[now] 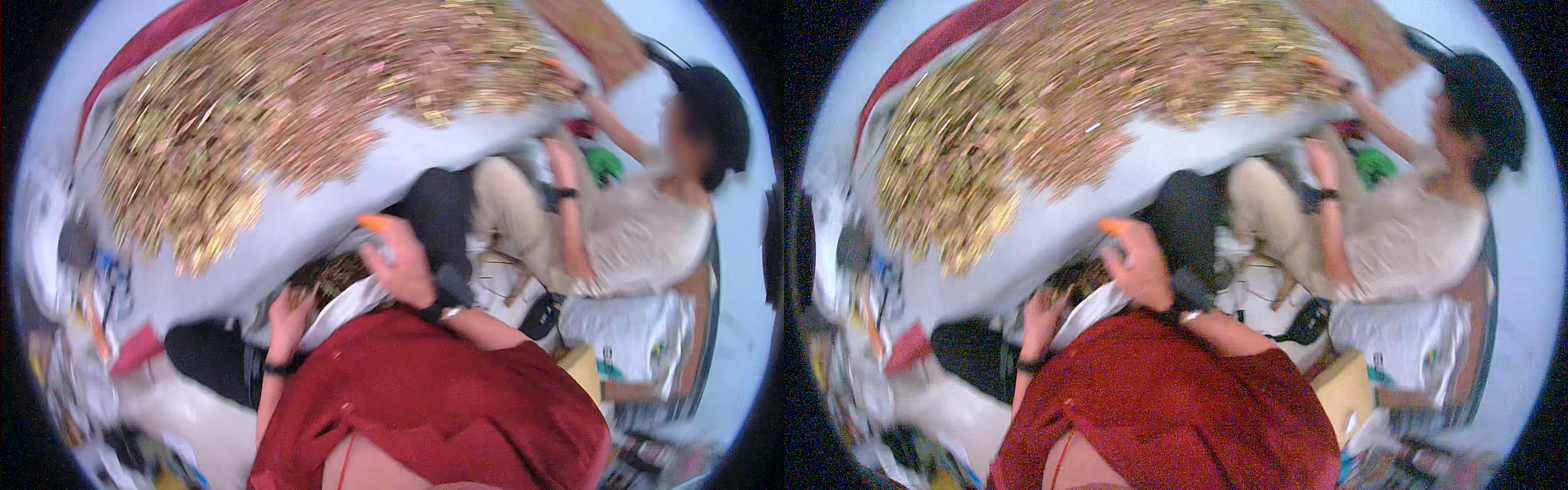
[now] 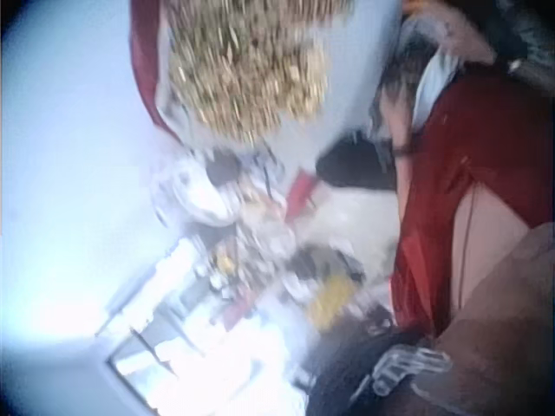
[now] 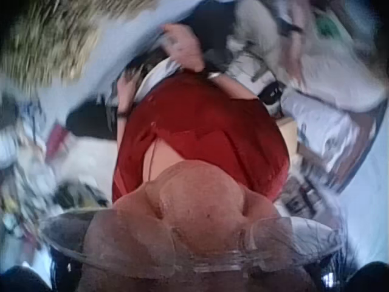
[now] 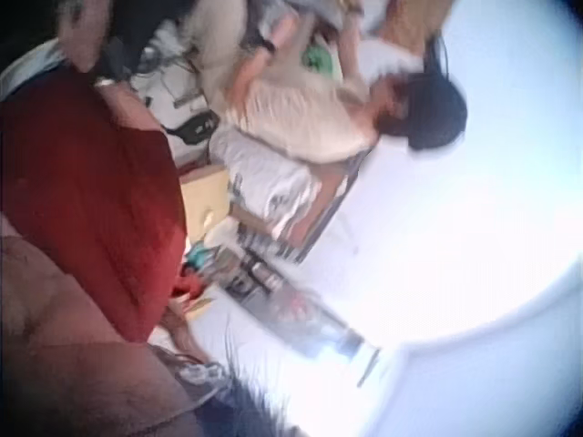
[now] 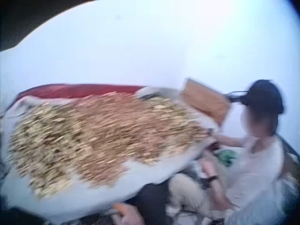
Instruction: Sorting and assembling metal hardware components including screws and washers.
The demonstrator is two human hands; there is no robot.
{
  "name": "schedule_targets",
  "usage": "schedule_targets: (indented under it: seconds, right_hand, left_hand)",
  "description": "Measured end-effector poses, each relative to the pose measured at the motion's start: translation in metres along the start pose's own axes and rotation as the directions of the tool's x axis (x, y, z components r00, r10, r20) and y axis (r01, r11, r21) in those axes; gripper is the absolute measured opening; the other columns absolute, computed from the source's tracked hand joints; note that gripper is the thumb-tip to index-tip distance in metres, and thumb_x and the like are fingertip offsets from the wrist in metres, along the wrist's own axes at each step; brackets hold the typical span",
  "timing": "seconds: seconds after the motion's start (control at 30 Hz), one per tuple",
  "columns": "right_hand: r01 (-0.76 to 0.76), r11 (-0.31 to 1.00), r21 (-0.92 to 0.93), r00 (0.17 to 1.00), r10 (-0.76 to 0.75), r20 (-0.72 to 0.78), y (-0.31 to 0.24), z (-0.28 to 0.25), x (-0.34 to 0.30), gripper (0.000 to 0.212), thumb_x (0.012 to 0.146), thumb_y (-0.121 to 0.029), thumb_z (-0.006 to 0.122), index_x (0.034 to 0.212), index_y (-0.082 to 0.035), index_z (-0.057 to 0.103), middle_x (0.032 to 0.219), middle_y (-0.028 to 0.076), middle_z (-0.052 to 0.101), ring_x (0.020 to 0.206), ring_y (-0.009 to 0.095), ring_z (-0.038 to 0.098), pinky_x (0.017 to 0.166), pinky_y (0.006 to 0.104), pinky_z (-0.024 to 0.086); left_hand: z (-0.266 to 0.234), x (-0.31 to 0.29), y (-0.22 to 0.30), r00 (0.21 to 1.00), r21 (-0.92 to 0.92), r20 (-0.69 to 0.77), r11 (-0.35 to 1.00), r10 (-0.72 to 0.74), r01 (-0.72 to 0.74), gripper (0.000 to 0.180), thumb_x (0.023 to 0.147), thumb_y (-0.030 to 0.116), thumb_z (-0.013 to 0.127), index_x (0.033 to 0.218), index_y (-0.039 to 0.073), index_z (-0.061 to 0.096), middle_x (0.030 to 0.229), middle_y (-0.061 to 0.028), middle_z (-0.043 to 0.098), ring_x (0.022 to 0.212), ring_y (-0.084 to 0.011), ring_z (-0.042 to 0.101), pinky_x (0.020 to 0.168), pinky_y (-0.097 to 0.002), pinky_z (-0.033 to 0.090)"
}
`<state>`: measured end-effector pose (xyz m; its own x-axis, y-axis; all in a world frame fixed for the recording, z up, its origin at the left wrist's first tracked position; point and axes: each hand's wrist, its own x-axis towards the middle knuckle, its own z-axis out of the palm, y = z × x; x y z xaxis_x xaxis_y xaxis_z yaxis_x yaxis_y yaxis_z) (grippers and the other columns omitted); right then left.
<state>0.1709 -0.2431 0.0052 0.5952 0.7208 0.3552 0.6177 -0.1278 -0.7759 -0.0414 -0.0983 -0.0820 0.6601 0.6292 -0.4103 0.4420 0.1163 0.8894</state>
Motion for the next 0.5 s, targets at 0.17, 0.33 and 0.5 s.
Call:
schedule_targets:
  seconds: [0.17,0.33,0.5]
  right_hand:
    - [-0.078,0.995,0.062,0.987,0.086,-0.138,0.017,-0.036,0.032,0.043,0.086,-0.006,0.063,0.127,0.0,0.054,0.118,0.018,0.06,0.107,0.027,0.06,0.091,0.0356,0.05]
    - [-0.14,0.989,0.037,0.891,0.142,-0.432,0.068,-0.099,0.076,0.049,0.086,-0.01,0.063,0.132,-0.001,0.048,0.116,0.017,0.059,0.102,0.025,0.063,0.078,0.0343,0.054]
    - [-0.082,0.843,0.531,0.808,0.369,-0.46,0.047,-0.137,0.107,0.048,0.094,-0.016,0.061,0.137,-0.003,0.044,0.115,0.012,0.06,0.088,0.015,0.062,0.081,0.0322,0.053]
  left_hand:
    - [0.014,-0.005,0.012,0.999,-0.091,-0.022,0.995,-0.035,0.032,0.01,0.089,0.011,0.068,0.09,0.005,0.06,0.077,0.0002,0.063,0.064,-0.0078,0.057,0.057,-0.0248,0.045]
    - [0.017,-0.009,0.018,0.998,-0.126,-0.048,0.992,-0.036,0.029,0.01,0.089,0.011,0.068,0.087,0.006,0.06,0.075,0.0011,0.062,0.061,-0.0063,0.055,0.053,-0.0234,0.043]
    - [0.01,-0.012,0.013,0.995,-0.123,-0.087,0.992,-0.05,0.039,0.012,0.089,0.011,0.069,0.084,0.007,0.059,0.073,0.0038,0.059,0.059,-0.0049,0.052,0.05,-0.0222,0.041]
